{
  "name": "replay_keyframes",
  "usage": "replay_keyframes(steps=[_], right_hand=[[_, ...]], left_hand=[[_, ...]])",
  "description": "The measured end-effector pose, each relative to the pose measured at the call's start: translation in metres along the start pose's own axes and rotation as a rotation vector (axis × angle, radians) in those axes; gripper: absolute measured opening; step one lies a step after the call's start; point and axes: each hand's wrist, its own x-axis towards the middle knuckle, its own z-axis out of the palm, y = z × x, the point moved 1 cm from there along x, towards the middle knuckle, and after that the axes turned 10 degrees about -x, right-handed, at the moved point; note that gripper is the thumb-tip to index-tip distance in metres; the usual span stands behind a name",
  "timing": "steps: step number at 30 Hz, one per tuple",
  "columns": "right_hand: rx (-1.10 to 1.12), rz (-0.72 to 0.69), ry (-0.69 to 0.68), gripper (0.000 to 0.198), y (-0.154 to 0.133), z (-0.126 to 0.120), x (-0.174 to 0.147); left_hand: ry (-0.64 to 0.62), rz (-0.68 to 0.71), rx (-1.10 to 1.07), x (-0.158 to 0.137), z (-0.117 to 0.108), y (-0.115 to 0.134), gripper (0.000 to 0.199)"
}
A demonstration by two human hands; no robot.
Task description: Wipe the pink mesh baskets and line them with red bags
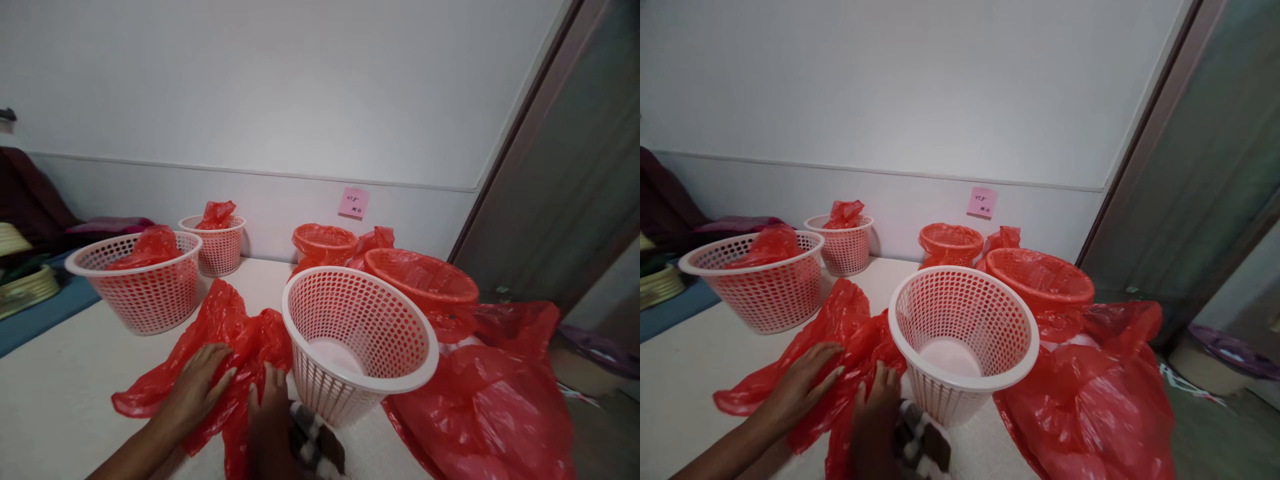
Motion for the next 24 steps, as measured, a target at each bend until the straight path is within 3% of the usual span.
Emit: replay_keyframes(steps=[6,13,18,24], right_hand=[[-0.009,-0.025,0.074,0.05,-0.002,0.01,-0.001],[0.011,-0.018,0.062,0.05,0.0,-0.001,-0.002],[0.059,-0.058,0.078,0.053,-0.005,-0.009,-0.002],[0.019,-0.111,-0.098,0.061,-0.01,0.005,-0.002]], left_hand=[[0.018,0.071,0.019,0.007,-0.002,0.012,0.043],[0.0,0.059,0.079,-0.003,0.008,-0.001,0.046],[-0.069,-0.038,0.079,-0.02,0.029,-0.021,0.05],[-0.124,-0.078,0.051,-0.04,0.062,-0.044,0.046]])
